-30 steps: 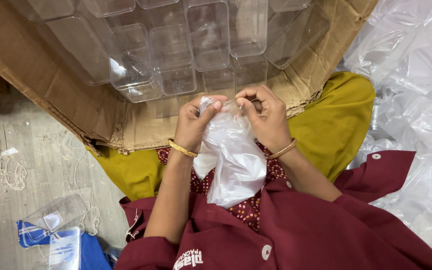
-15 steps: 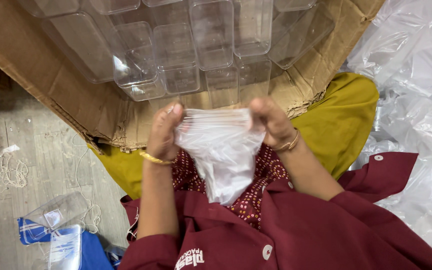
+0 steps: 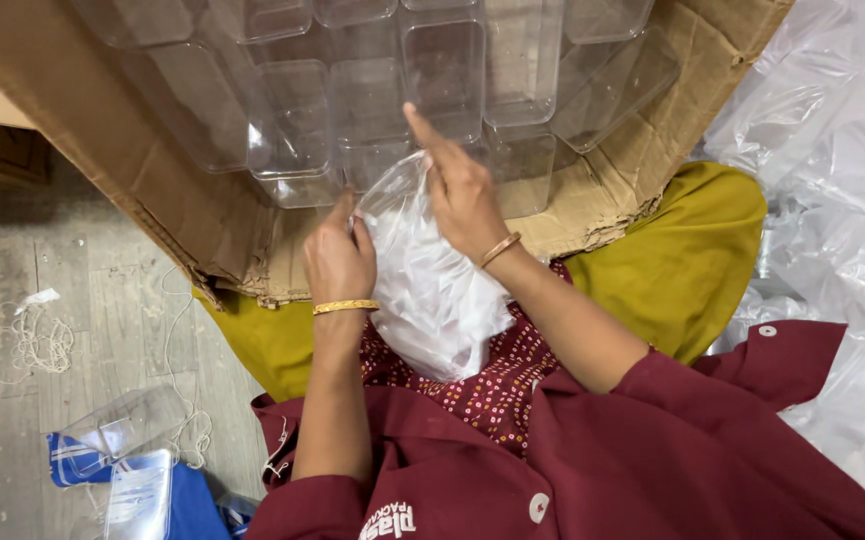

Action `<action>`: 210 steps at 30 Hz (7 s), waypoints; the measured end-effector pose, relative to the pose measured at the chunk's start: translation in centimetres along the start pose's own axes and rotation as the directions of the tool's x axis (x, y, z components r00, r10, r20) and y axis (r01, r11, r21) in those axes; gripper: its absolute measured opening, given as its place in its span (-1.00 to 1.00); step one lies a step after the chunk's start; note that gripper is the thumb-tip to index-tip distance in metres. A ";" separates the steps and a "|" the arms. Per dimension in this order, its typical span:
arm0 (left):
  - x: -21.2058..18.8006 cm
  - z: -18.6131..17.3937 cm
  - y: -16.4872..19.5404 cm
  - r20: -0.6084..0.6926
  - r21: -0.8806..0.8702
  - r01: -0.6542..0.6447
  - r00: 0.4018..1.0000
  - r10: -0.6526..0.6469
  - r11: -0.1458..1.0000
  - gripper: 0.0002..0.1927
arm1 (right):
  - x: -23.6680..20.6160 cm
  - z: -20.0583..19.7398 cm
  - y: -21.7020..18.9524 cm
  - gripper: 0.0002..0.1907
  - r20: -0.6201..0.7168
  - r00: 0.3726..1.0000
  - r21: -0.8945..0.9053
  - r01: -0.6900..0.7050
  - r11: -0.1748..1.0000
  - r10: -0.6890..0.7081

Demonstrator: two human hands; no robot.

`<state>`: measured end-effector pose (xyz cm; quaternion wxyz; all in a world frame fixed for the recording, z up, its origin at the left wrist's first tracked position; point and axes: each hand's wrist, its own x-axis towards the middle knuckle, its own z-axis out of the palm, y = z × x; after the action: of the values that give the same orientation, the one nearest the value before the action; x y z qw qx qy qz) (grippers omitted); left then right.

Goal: The person sits on the floor and packs clear plastic containers into white plastic bags, one container at a time, then places the filled bags into a large cardboard box. They open each bag, insert a container, and set the bagged containers into the box.

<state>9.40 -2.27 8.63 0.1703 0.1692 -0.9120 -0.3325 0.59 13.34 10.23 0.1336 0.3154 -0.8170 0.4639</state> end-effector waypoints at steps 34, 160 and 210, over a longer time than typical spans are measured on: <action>2.0 16.5 1.4 0.342 -0.697 0.203 0.937 0.070 0.688 -0.81 | -6.9 -10.4 13.7 -0.92 0.020 0.813 0.336 -0.554 0.762 0.582; -2.6 -4.2 -1.0 0.002 -0.278 -0.018 1.000 0.019 0.960 -0.81 | -1.9 -4.1 1.5 -0.88 0.384 0.918 0.735 -0.368 0.570 0.098; -3.1 13.4 9.2 0.486 -0.823 0.360 0.847 0.215 0.439 -0.75 | -11.0 -16.4 6.9 -0.89 -0.098 0.784 0.436 -0.520 0.735 0.613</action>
<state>4.66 13.01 4.42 -0.0376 -0.0033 -0.5961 -0.8020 3.40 33.99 8.73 0.0159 0.0123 -0.7442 0.6677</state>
